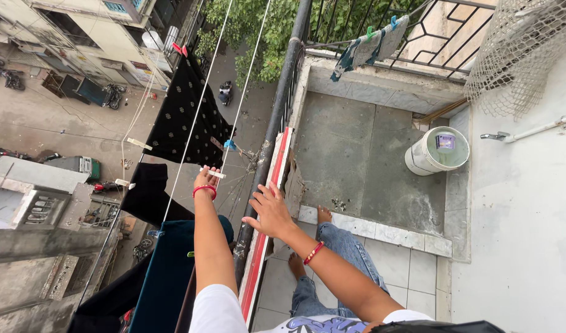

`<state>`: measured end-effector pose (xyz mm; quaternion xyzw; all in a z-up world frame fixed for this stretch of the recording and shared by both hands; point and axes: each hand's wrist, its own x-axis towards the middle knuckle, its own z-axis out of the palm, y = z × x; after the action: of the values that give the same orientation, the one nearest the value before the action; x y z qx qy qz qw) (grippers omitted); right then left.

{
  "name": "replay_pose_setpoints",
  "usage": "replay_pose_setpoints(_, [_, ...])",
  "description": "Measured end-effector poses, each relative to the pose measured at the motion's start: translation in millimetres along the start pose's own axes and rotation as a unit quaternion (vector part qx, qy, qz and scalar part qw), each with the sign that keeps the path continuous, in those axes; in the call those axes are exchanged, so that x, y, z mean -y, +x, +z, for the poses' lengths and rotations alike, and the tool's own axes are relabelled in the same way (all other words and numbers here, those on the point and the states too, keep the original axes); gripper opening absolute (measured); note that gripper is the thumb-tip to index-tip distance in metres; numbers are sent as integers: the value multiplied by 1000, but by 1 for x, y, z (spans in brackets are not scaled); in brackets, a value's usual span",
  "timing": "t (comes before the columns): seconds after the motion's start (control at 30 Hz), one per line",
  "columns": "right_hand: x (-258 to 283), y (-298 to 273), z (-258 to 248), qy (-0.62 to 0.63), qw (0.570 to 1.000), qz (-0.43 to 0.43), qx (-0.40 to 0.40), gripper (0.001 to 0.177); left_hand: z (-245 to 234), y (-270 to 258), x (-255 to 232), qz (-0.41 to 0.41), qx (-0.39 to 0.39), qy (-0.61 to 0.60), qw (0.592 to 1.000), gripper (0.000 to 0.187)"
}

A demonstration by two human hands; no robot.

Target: The person takes items of clothing from a tub on the floor, unfolds them, and hangs them on a wire clothesline on a balcony using plastic clips.

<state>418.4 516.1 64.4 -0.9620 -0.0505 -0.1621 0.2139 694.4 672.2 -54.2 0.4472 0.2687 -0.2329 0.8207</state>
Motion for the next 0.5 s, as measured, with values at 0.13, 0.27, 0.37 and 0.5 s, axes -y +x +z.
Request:
replay_pose_setpoints(0.13, [-5, 2, -1, -21, 1000, -4, 4, 61, -7, -24, -7, 66, -22, -27, 997, 32])
replay_pose_setpoints(0.27, [-2, -3, -3, -25, 1000, -7, 13, 58, -16, -49, -4, 169, -43, 49, 983, 28])
replay_pose_setpoints(0.37, [-1, -4, -10, -50, 995, 17, 91, 52, -17, -61, 2, 227, -42, 89, 969, 22])
replay_pose_setpoints(0.5, [0, -2, -15, -55, 996, 11, 75, 50, -17, -68, 18, 265, -67, 63, 960, 16])
